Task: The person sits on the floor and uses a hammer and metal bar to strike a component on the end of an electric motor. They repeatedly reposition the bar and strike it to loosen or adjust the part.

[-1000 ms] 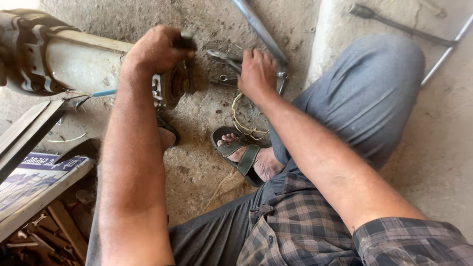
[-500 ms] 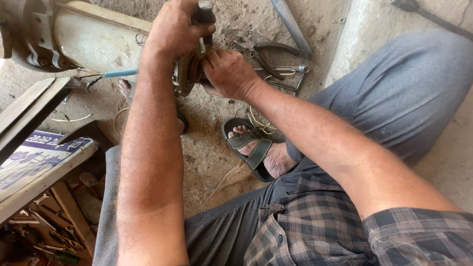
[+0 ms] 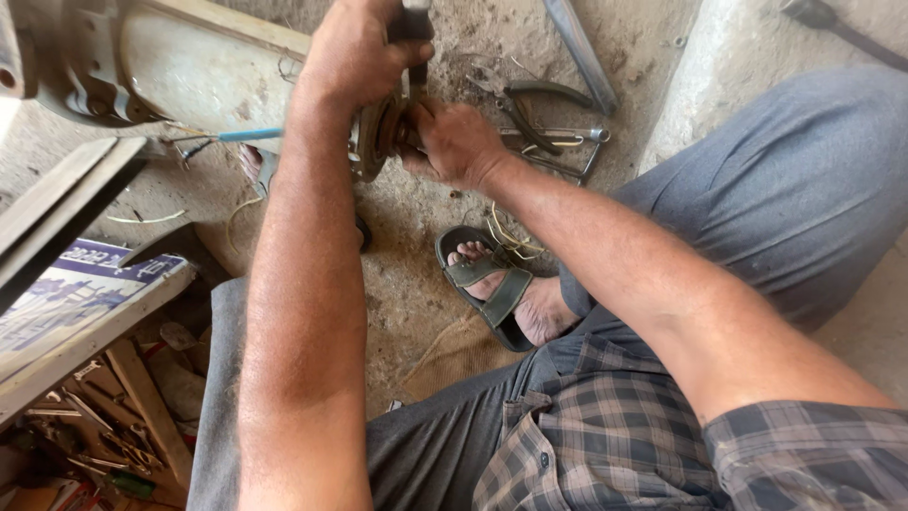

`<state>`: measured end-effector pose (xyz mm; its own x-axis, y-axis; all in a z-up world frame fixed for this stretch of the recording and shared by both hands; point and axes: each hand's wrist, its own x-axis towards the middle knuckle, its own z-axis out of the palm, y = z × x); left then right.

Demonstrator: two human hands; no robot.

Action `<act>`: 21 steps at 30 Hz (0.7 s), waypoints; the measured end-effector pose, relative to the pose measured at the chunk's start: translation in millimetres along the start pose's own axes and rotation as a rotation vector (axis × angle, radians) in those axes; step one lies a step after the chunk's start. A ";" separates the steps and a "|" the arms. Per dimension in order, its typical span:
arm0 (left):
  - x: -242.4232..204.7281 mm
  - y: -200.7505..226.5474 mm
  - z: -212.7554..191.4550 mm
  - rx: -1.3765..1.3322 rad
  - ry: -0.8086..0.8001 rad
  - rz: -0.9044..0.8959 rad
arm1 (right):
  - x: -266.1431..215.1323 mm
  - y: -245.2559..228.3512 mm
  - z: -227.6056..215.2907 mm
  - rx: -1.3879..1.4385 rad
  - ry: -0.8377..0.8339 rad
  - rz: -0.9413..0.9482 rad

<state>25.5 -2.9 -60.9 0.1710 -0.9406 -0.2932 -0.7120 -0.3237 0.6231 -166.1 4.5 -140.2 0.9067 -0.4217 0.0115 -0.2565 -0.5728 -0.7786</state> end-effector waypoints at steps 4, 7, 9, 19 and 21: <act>-2.2 3.6 0.5 -0.004 0.034 0.132 | -4.8 -7.2 11.9 0.049 -0.607 0.432; -1.2 5.9 -0.7 0.158 0.036 0.035 | -16.9 -16.1 13.2 -0.180 -0.235 0.168; -12.0 9.5 -1.4 0.226 0.047 0.130 | -36.6 -23.0 9.8 -0.088 -0.292 0.356; -23.4 66.8 37.5 0.645 0.031 0.237 | -49.1 47.3 -64.3 -0.553 -0.178 0.526; -33.9 62.8 73.6 0.201 0.193 0.267 | -60.9 51.4 -61.6 -0.564 -0.199 0.511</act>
<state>-75.2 16.1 -65.2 0.0731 -0.9972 0.0136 -0.8651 -0.0566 0.4985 -255.2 -42.6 -142.3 0.6599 -0.6257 -0.4159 -0.7406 -0.6349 -0.2201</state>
